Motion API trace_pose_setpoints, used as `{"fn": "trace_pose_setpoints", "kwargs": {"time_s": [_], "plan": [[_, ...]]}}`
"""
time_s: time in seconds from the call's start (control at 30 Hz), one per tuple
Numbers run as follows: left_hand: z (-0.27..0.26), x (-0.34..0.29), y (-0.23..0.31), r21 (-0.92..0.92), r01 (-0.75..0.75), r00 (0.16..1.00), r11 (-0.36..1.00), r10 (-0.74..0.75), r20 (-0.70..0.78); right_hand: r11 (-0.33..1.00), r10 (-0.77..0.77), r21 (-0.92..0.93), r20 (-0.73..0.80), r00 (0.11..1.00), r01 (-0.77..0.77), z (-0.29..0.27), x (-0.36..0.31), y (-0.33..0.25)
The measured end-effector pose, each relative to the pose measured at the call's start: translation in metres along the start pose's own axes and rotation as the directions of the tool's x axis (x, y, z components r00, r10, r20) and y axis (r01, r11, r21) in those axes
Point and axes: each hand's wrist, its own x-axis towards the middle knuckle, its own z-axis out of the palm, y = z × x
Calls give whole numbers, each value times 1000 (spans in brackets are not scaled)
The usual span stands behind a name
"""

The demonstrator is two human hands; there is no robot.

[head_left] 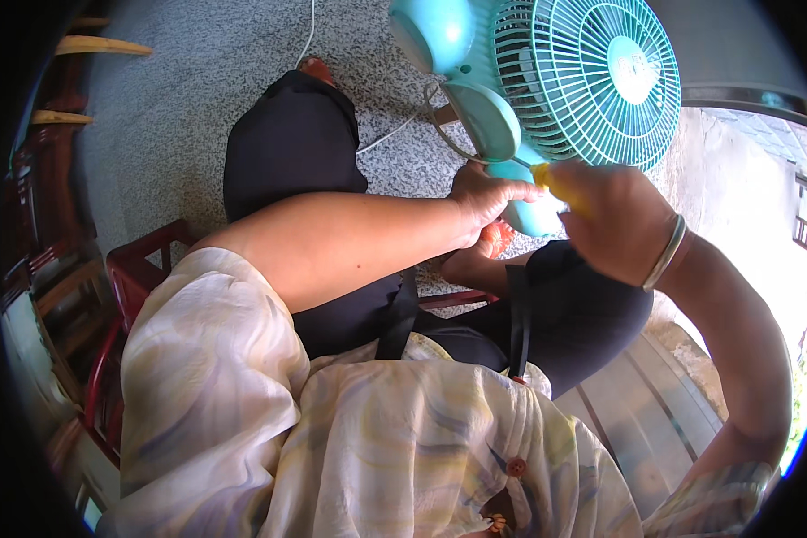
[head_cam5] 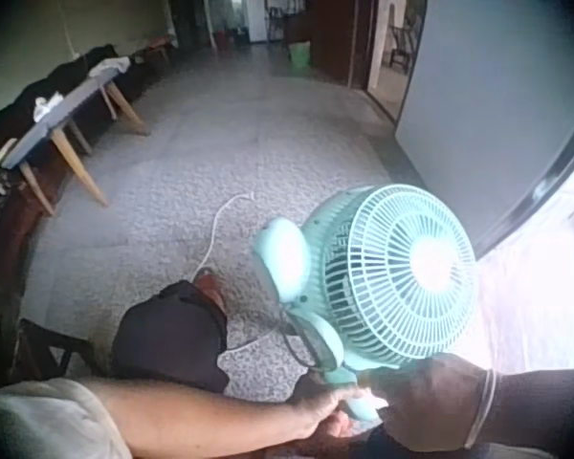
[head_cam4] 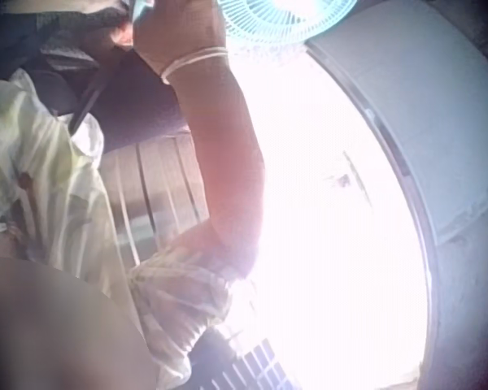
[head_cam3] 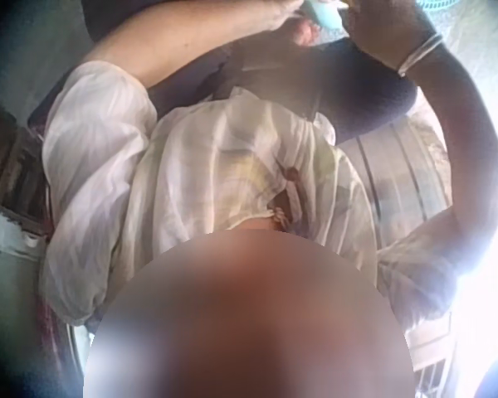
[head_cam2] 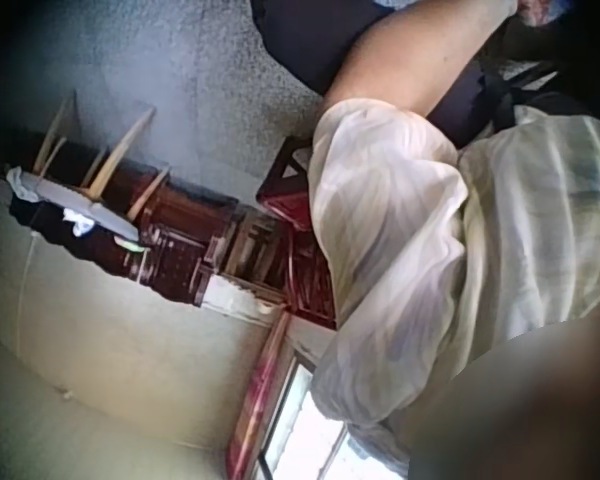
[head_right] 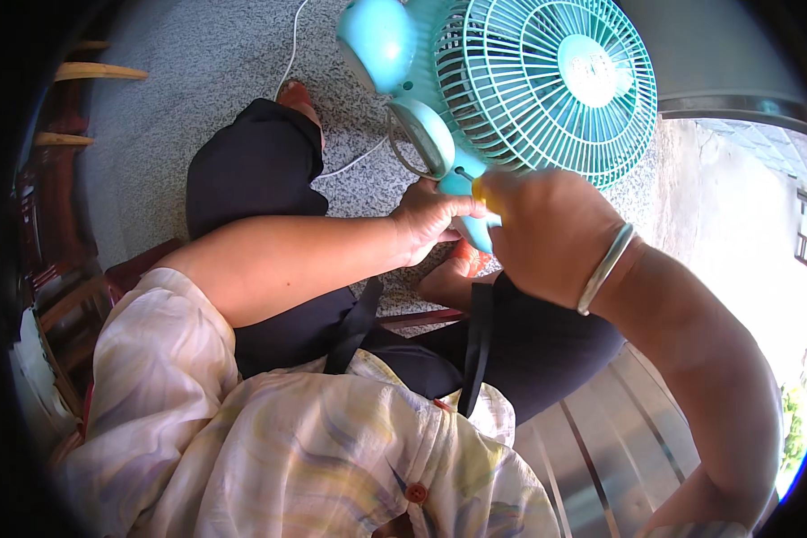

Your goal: Repairing a small electric fan using a screwdriver.

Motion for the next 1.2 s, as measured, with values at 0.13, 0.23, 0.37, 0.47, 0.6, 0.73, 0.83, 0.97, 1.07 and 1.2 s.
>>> {"fn": "trace_pose_setpoints", "kwargs": {"time_s": [0.13, 0.23, 0.37, 0.47, 0.6, 0.73, 0.83, 0.97, 1.07, 1.2], "plan": [[-2, 3, -2, -1, 18, 999, 1000, -18, -48, 897, -285, -292, 192, 939, 332, -19, 2, 1], [-4, 4, -4, -4, -19, 998, 1000, 20, 54, 996, 61, 74, -60, 996, -56, -14, -1, -3], [-5, 10, -12, -89, -22, 1000, 996, 24, 14, 229, 639, 661, 451, 623, -714, -30, 15, -16], [-4, 9, -9, 23, 15, 1000, 1000, -15, -4, 841, 361, 398, 91, 928, -366, -20, 8, -4], [-3, 0, 2, 2, 3, 1000, 1000, -3, 1, 965, -165, -159, 253, 953, 210, -29, 6, 12], [-3, 7, -6, -10, -39, 999, 999, 39, 35, 964, -41, 255, -126, 991, 72, -19, -2, 8], [-3, 4, -5, -11, -39, 998, 999, 40, 42, -88, 585, 837, 482, 652, -540, -24, 1, -9], [1, 0, 1, -8, 12, 999, 1000, -12, 43, 241, 594, 753, 385, 707, -612, -23, 2, -6], [1, -2, 2, 6, 28, 999, 1000, -28, -23, 962, -130, -187, 328, 936, 199, -28, -3, 6], [-1, 1, 1, -21, 15, 998, 1000, -14, 54, 953, 164, 260, -16, 986, -154, -22, -4, 2]]}}
